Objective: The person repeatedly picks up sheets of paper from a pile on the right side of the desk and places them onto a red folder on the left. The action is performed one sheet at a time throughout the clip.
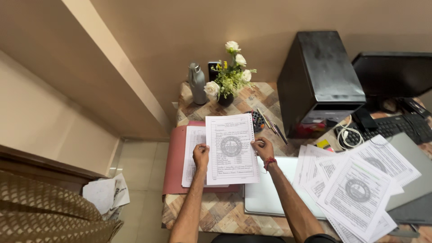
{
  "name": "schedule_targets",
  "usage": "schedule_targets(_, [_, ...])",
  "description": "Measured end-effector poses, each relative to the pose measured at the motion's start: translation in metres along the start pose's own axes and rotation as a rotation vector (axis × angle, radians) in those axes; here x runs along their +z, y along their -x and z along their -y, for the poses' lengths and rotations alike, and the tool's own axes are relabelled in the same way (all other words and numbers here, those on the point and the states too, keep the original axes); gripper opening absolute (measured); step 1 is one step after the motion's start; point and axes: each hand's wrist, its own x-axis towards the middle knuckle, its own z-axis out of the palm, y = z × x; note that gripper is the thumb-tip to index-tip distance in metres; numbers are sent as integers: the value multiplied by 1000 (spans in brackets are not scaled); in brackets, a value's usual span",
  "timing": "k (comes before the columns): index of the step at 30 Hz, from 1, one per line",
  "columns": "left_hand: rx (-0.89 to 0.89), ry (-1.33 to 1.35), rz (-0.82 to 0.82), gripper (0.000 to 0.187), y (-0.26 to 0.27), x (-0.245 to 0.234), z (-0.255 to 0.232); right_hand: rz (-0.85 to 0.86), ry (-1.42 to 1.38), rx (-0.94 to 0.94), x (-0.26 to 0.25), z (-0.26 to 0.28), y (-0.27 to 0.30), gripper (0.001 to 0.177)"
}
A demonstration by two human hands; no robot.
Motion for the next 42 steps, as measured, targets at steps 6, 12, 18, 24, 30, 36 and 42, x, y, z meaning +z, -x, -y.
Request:
schedule_targets(6, [-4, 55, -45, 16, -6, -13, 0, 96, -63, -23, 18, -2, -12, 28])
schedule_targets(12, [21, 28, -133, 16, -12, -29, 5, 190, -124, 34, 37, -8, -15, 29])
schedule_targets(18, [-31, -72, -149, 17, -15, -49, 8, 239, -106, 107, 59, -8, -13, 27])
schedule_targets(24, [-39, -42, -140, 18, -31, -64, 7, 273, -89, 140, 76, -6, -13, 31])
schedule_targets(30, [-48, -83, -106, 21, -47, -78, 9, 256, -77, 227, 97, -5, -11, 36])
schedule_targets(36, [-26, -106, -88, 22, -61, -87, 13, 167, -19, 195, 114, -7, -11, 32])
schedule_targets(42, [-68, -201, -48, 22, -73, -93, 18, 94, 109, 117, 126, -10, -8, 22])
